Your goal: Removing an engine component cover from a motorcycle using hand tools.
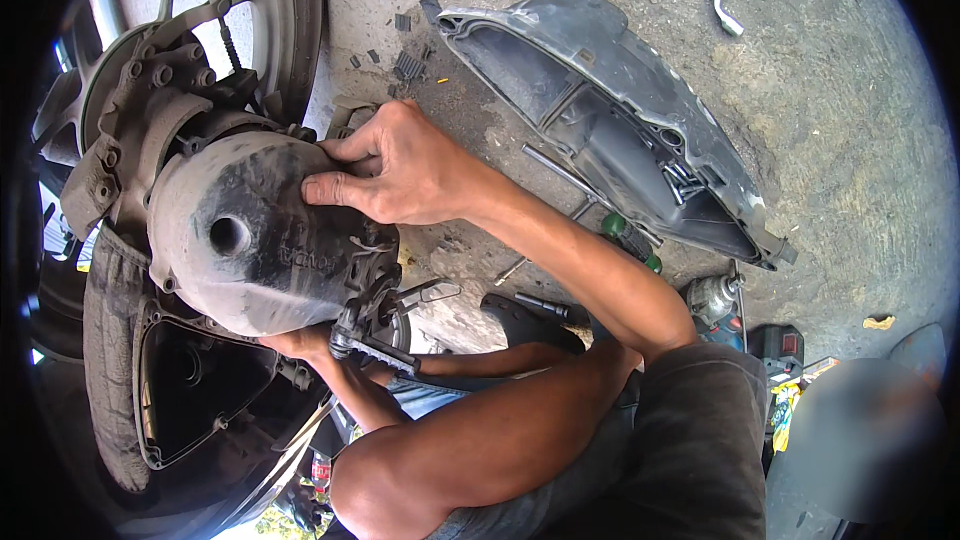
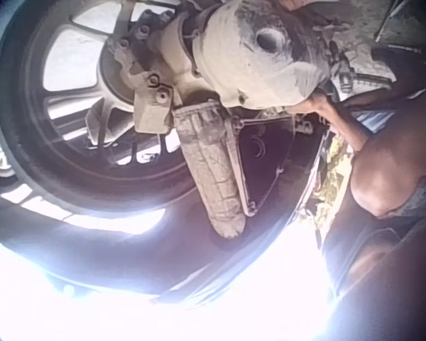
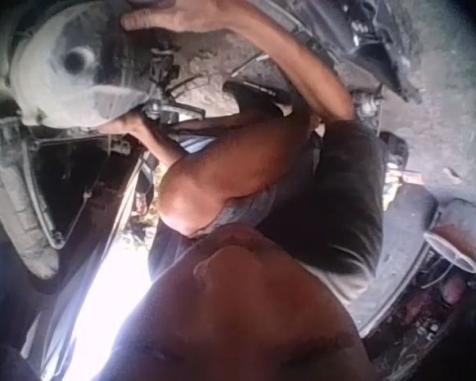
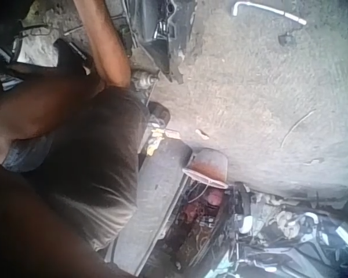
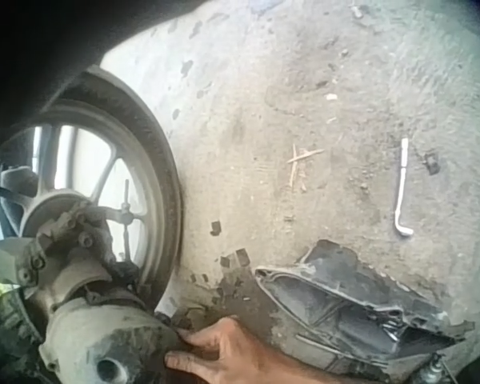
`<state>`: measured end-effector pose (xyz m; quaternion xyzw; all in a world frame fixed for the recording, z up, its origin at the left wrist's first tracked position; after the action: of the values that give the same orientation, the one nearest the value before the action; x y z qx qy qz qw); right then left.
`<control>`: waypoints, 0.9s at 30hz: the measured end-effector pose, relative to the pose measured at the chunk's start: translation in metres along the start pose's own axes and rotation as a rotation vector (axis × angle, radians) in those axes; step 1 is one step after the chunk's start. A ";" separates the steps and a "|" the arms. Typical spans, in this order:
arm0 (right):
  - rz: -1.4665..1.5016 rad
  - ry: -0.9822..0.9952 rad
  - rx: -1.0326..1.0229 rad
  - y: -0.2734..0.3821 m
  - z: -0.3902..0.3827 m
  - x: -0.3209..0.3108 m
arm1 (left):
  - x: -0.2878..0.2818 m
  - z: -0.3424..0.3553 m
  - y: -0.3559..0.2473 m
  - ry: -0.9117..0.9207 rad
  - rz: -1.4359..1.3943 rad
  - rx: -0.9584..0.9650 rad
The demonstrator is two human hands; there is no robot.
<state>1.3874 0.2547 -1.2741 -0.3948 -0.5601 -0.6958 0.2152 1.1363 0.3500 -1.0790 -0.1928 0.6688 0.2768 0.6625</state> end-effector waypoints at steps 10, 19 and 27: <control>-0.019 -0.027 0.029 0.000 -0.004 0.004 | -0.002 0.025 -0.036 -0.002 -0.397 -0.246; -0.339 0.060 0.121 -0.009 0.004 -0.003 | -0.042 0.009 -0.124 -0.108 -0.368 -0.065; 0.152 0.160 0.088 -0.006 -0.002 0.006 | 0.006 -0.088 -0.108 -0.090 -0.881 -0.325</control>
<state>1.3786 0.2558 -1.2734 -0.3694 -0.5398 -0.6814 0.3285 1.1347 0.2117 -1.1003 -0.5472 0.4418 0.0788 0.7065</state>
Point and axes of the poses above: each hand's wrist, its own z-axis towards the middle knuckle, its own x-axis out of the palm, y = z × x, the point moved 5 cm from there along z, towards the middle knuckle, and after that the axes turned 15 degrees about y, right-handed, at the moved point
